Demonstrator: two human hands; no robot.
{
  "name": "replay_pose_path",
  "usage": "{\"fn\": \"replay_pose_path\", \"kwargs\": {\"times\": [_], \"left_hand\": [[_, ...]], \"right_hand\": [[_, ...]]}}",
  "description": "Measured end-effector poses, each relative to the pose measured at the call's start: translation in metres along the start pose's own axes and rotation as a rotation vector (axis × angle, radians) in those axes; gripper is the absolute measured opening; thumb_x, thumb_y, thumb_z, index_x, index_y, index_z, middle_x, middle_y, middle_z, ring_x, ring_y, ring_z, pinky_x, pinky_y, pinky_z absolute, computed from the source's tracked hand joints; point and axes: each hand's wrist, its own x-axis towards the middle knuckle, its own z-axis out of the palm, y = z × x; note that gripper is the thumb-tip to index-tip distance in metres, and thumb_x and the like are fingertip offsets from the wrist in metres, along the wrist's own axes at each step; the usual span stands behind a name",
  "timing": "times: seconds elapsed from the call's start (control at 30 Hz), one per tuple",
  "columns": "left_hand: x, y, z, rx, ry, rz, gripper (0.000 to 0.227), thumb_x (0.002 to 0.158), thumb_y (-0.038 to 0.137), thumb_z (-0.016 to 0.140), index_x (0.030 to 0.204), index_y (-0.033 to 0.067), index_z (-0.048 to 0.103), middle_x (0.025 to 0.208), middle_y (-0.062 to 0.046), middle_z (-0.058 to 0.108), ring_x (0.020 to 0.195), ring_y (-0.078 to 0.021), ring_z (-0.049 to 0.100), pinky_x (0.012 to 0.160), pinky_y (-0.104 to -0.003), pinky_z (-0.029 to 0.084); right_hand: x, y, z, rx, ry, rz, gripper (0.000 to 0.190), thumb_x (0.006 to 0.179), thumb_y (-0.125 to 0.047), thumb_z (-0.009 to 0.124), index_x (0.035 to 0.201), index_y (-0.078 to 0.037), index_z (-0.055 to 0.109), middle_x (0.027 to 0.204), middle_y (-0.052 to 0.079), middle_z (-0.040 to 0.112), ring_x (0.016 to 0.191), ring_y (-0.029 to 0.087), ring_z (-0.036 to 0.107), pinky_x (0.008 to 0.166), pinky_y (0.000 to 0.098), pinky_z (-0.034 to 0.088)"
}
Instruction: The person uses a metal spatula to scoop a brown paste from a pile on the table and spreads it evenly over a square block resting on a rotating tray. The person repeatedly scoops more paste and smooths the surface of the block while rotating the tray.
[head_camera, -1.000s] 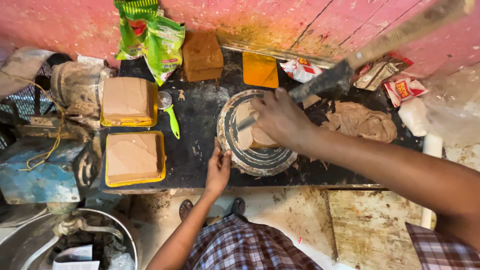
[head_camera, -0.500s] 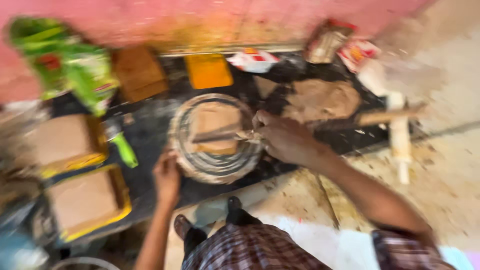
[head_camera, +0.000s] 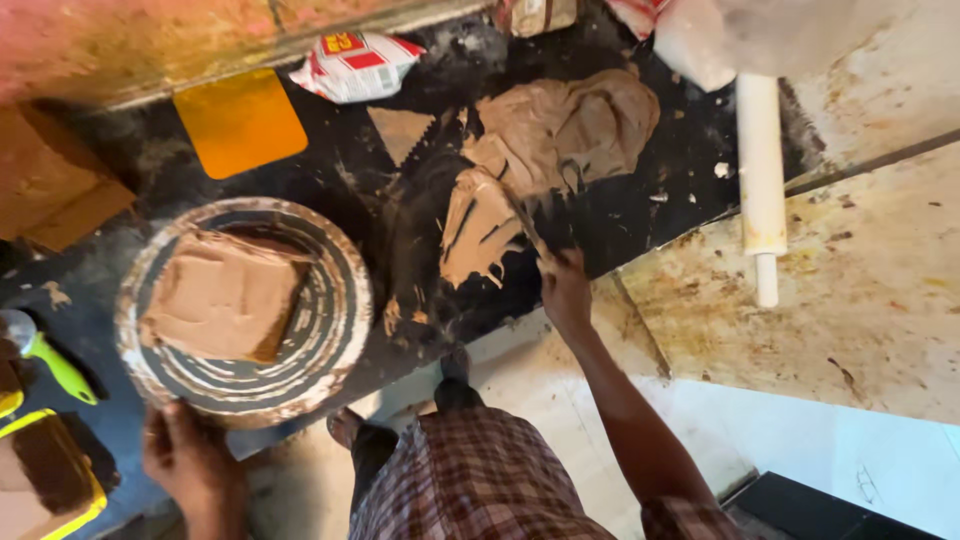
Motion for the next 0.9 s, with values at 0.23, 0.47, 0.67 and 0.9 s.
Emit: {"fn": "replay_pose_path", "kwargs": {"times": [0.23, 0.47, 0.67, 0.9], "left_hand": [[-0.031, 0.000, 0.012, 0.231, 0.116, -0.026, 0.032, 0.123, 0.038, 0.052, 0.114, 0.0078, 0.053, 0.101, -0.001, 0.060, 0.090, -0.0115, 0.054, 0.079, -0.029, 0.047], [-0.071, -0.016, 0.049, 0.521, 0.141, 0.008, 0.018, 0.100, 0.015, 0.044, 0.111, 0.0094, 0.057, 0.106, 0.002, 0.059, 0.097, -0.0133, 0.054, 0.080, -0.034, 0.047], [-0.059, -0.026, 0.032, -0.025, 0.384, -0.162, 0.018, 0.103, 0.026, 0.069, 0.109, 0.0093, 0.070, 0.098, 0.004, 0.066, 0.092, -0.0093, 0.059, 0.081, -0.029, 0.049], [-0.036, -0.032, 0.013, -0.084, 0.426, 0.048, 0.024, 0.095, 0.013, 0.077, 0.113, -0.0031, 0.073, 0.104, -0.004, 0.074, 0.092, -0.0094, 0.066, 0.088, -0.023, 0.051]], "right_hand": [[0.005, -0.010, -0.049, 0.425, -0.510, 0.001, 0.037, 0.093, -0.005, 0.068, 0.129, -0.013, 0.071, 0.097, 0.016, 0.062, 0.087, 0.034, 0.064, 0.076, 0.0411, 0.052], [0.059, 0.023, -0.014, 0.173, -0.258, -0.219, 0.027, 0.088, 0.000, 0.061, 0.112, -0.003, 0.072, 0.106, 0.021, 0.061, 0.095, 0.038, 0.063, 0.081, 0.0419, 0.051], [0.077, 0.055, -0.009, 0.286, -0.682, -0.264, 0.017, 0.100, -0.018, 0.067, 0.107, -0.004, 0.073, 0.091, 0.011, 0.062, 0.085, 0.026, 0.060, 0.077, 0.0382, 0.048], [0.096, -0.103, -0.080, 0.311, -1.164, -0.008, 0.035, 0.093, -0.012, 0.066, 0.128, -0.011, 0.064, 0.097, 0.003, 0.066, 0.085, 0.016, 0.059, 0.071, 0.0349, 0.050]]}}
